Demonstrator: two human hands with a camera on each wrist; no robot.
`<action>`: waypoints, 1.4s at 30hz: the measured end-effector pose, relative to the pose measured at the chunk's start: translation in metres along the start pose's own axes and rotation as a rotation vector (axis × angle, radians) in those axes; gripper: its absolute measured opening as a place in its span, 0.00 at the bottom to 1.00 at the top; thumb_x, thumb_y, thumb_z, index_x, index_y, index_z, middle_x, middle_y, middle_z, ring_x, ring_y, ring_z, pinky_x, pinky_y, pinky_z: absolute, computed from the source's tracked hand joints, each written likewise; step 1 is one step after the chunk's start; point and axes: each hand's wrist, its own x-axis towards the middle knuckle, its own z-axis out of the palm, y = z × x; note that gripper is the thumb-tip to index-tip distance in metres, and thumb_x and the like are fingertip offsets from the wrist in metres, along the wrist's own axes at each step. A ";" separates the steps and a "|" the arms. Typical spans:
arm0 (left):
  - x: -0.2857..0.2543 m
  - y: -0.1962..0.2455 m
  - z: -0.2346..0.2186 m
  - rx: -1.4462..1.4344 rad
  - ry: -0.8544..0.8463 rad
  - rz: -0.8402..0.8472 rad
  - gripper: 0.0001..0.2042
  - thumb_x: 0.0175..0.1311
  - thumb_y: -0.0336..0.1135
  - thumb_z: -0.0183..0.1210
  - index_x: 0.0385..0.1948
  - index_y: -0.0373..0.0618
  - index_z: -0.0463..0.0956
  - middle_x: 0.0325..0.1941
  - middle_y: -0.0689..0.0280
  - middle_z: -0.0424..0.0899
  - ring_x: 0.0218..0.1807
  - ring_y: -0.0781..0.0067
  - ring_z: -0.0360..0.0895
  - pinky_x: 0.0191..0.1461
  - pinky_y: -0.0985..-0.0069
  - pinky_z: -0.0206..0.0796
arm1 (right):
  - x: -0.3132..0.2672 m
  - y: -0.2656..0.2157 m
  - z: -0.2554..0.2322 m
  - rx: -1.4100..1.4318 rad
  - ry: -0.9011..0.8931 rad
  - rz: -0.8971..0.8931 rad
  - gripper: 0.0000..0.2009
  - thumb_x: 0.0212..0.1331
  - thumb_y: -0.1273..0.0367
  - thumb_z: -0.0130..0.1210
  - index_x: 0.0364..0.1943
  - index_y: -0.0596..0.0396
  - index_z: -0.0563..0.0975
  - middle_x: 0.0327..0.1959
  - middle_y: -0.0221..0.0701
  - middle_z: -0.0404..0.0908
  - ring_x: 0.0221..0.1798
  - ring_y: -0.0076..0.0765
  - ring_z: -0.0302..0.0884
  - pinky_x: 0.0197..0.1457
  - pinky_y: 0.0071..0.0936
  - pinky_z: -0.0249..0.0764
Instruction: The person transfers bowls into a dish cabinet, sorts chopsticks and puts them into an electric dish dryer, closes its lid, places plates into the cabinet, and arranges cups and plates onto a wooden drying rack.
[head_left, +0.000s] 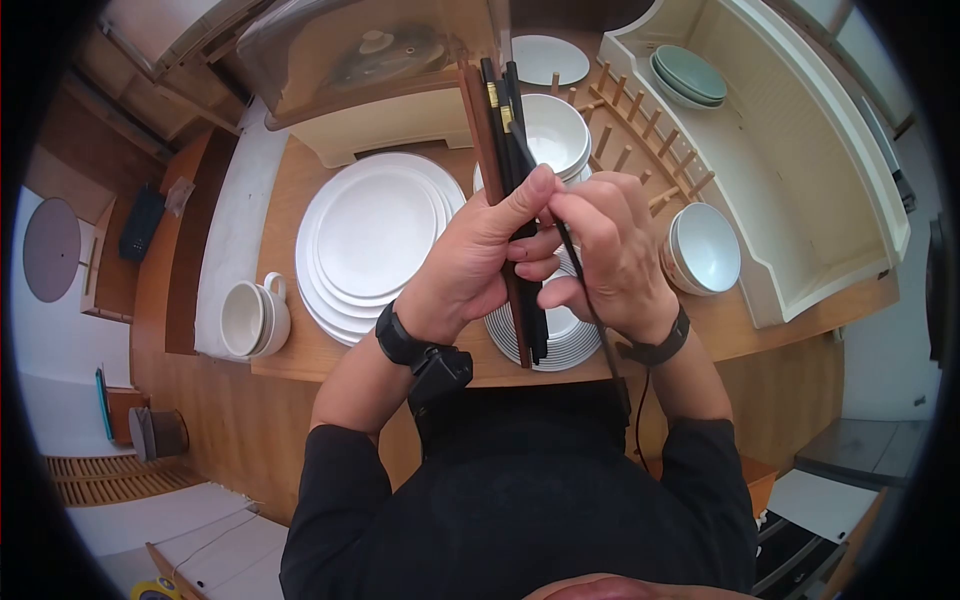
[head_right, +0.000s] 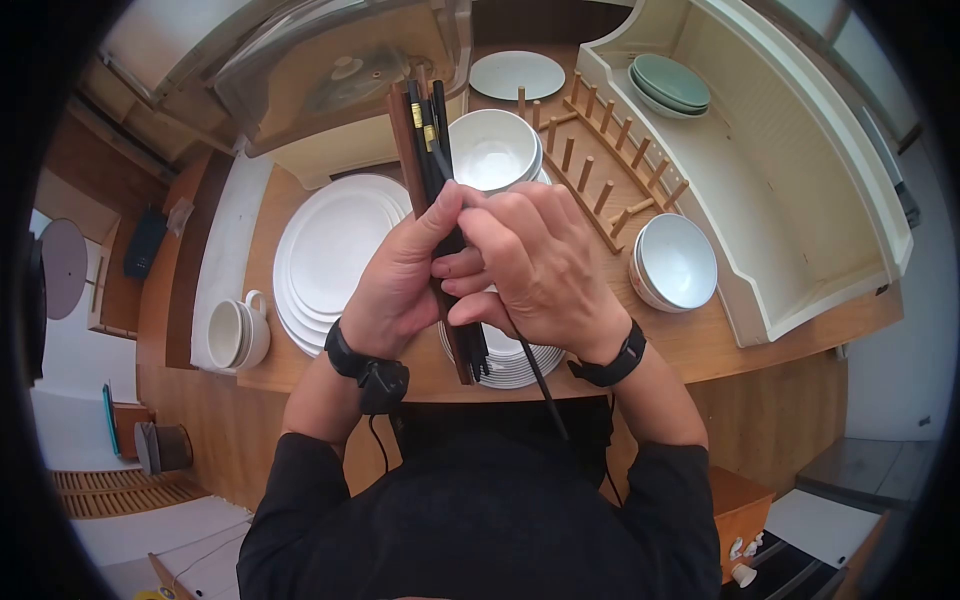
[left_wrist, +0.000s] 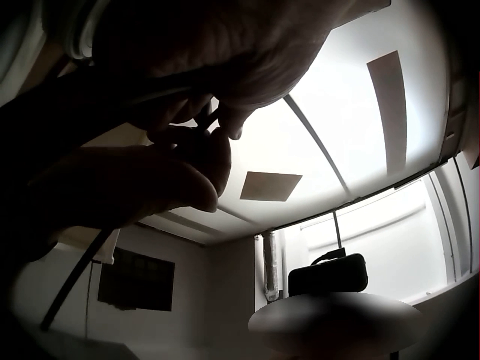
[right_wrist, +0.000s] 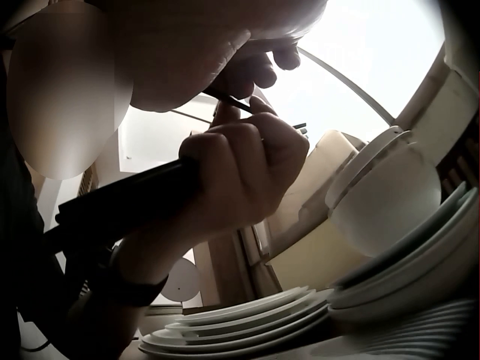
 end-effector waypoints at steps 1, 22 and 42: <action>0.000 0.001 0.000 0.002 -0.002 0.002 0.15 0.74 0.47 0.59 0.35 0.45 0.70 0.25 0.76 0.66 0.22 0.89 0.60 0.24 0.87 0.55 | -0.001 -0.001 -0.001 -0.029 -0.046 0.000 0.28 0.61 0.48 0.59 0.56 0.52 0.72 0.54 0.35 0.75 0.51 0.47 0.73 0.55 0.43 0.68; -0.003 -0.032 0.038 0.024 0.014 0.015 0.17 0.80 0.44 0.44 0.59 0.45 0.72 0.53 0.66 0.79 0.53 0.75 0.79 0.60 0.72 0.73 | 0.004 -0.015 -0.026 0.117 -0.116 -0.169 0.15 0.67 0.57 0.56 0.46 0.53 0.84 0.56 0.41 0.83 0.67 0.54 0.75 0.74 0.48 0.63; -0.040 -0.013 0.016 1.238 -0.031 0.411 0.30 0.59 0.25 0.63 0.66 0.35 0.66 0.60 0.62 0.76 0.63 0.71 0.72 0.68 0.72 0.62 | 0.022 -0.030 -0.035 1.121 0.213 0.878 0.12 0.72 0.63 0.57 0.34 0.57 0.76 0.18 0.22 0.72 0.20 0.15 0.66 0.23 0.19 0.62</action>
